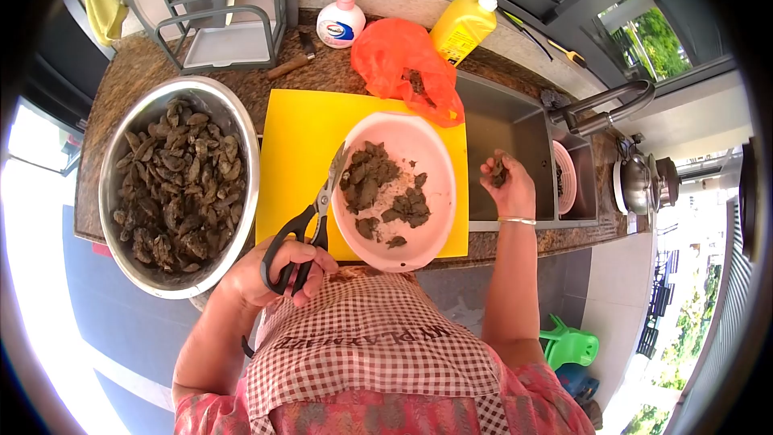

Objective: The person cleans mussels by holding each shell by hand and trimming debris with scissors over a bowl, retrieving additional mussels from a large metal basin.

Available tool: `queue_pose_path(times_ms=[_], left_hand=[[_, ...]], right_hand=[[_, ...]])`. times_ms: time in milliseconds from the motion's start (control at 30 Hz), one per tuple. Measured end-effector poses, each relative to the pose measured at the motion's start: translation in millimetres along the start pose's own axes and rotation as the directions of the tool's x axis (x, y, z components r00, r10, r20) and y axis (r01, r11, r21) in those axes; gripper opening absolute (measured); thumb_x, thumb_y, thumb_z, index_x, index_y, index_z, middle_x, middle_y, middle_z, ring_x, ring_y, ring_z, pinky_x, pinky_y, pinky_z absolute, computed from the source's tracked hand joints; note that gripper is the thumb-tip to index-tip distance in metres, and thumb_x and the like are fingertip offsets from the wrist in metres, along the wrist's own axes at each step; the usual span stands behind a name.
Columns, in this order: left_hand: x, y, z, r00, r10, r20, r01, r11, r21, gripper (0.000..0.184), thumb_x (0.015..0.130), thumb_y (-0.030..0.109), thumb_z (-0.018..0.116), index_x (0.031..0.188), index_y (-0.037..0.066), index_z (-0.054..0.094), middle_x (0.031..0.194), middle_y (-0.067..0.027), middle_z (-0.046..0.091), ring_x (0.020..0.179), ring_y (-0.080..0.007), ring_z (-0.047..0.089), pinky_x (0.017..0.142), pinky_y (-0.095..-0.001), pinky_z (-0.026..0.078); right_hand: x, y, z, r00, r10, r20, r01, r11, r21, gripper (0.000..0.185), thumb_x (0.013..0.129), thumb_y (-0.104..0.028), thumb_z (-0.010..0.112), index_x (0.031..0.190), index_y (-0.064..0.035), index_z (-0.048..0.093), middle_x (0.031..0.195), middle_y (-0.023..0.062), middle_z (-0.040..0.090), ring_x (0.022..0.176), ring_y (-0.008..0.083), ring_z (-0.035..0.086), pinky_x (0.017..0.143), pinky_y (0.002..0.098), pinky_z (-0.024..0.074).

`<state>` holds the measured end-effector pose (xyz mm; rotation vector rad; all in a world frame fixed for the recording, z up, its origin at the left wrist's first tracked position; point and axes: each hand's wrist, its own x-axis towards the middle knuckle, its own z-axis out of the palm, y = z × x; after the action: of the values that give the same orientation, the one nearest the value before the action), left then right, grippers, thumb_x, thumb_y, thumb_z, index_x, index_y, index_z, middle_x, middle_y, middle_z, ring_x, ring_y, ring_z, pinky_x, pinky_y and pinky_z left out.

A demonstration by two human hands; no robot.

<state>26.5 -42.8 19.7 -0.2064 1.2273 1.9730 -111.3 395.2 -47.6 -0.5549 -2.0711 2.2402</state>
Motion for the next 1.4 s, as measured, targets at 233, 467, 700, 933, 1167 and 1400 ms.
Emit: queue_pose_path(times_ms=[233, 467, 700, 933, 1167, 1400], left_hand=[[-2, -11, -2, 0.998, -0.019, -0.055, 0.015, 0.997, -0.075, 0.051, 0.095, 0.039, 0.051, 0.098, -0.009, 0.067, 0.065, -0.0108, 0.061, 0.052, -0.0178, 0.055, 0.051, -0.028, 0.044], [-2, -14, 2, 0.999, 0.022, -0.044, -0.026, 0.996, -0.09, 0.048, 0.094, 0.036, 0.051, 0.098, -0.009, 0.067, 0.064, -0.0116, 0.06, 0.051, -0.0187, 0.055, 0.05, -0.0289, 0.044], [-9, -27, 0, 0.997, 0.047, -0.058, -0.054, 0.99, -0.128, 0.046, 0.095, 0.036, 0.053, 0.099, -0.007, 0.068, 0.065, -0.012, 0.059, 0.053, -0.0187, 0.055, 0.053, -0.0298, 0.044], [-3, -20, 3, 1.0, 0.005, 0.0, -0.005, 0.994, -0.105, 0.043, 0.094, 0.036, 0.057, 0.099, -0.005, 0.069, 0.066, -0.0112, 0.06, 0.054, -0.0183, 0.057, 0.053, -0.0294, 0.046], [12, -6, 20, 0.989, -0.134, 0.066, 0.13, 0.989, 0.069, 0.045, 0.095, 0.035, 0.057, 0.106, -0.007, 0.068, 0.074, -0.0123, 0.064, 0.06, -0.0184, 0.063, 0.057, -0.0292, 0.05], [23, 6, 21, 0.97, -0.225, 0.093, 0.179, 0.917, 0.357, 0.043, 0.097, 0.032, 0.055, 0.111, -0.007, 0.064, 0.081, -0.0113, 0.066, 0.066, -0.0169, 0.064, 0.061, -0.0274, 0.05]], right_hand=[[-46, -16, 100, 0.808, -0.523, 0.272, 0.557, 0.528, -0.641, 0.024, 0.086, -0.012, 0.071, 0.108, -0.0053, 0.069, 0.106, 0.0093, 0.068, 0.092, 0.0179, 0.067, 0.081, 0.029, 0.0508], [-68, -2, 196, 0.701, -0.099, 0.706, 0.713, 0.076, -0.697, 0.039, 0.073, -0.027, 0.069, 0.103, -0.0019, 0.069, 0.105, 0.0201, 0.061, 0.102, 0.0361, 0.057, 0.091, 0.0421, 0.0484], [-58, 3, 185, 0.753, -0.102, 0.65, 0.657, 0.153, -0.738, 0.038, 0.072, -0.029, 0.072, 0.097, -0.0005, 0.069, 0.101, 0.022, 0.06, 0.097, 0.0362, 0.059, 0.087, 0.0426, 0.0489], [-51, -8, 147, 0.884, 0.204, 0.42, 0.089, 0.809, -0.581, 0.027, 0.091, -0.027, 0.069, 0.085, -0.0012, 0.064, 0.074, 0.003, 0.059, 0.061, 0.0136, 0.061, 0.055, 0.0296, 0.0489], [-56, -2, 132, 0.846, 0.359, 0.395, -0.348, 0.932, -0.101, 0.022, 0.092, -0.023, 0.066, 0.102, -0.0035, 0.061, 0.08, 0.0028, 0.061, 0.071, 0.0132, 0.063, 0.059, 0.0255, 0.0507], [-67, -9, 136, 0.917, 0.094, 0.388, -0.053, 0.992, -0.115, 0.018, 0.091, -0.013, 0.066, 0.104, -0.0007, 0.063, 0.089, 0.0041, 0.066, 0.074, 0.0099, 0.063, 0.062, 0.023, 0.0498]])
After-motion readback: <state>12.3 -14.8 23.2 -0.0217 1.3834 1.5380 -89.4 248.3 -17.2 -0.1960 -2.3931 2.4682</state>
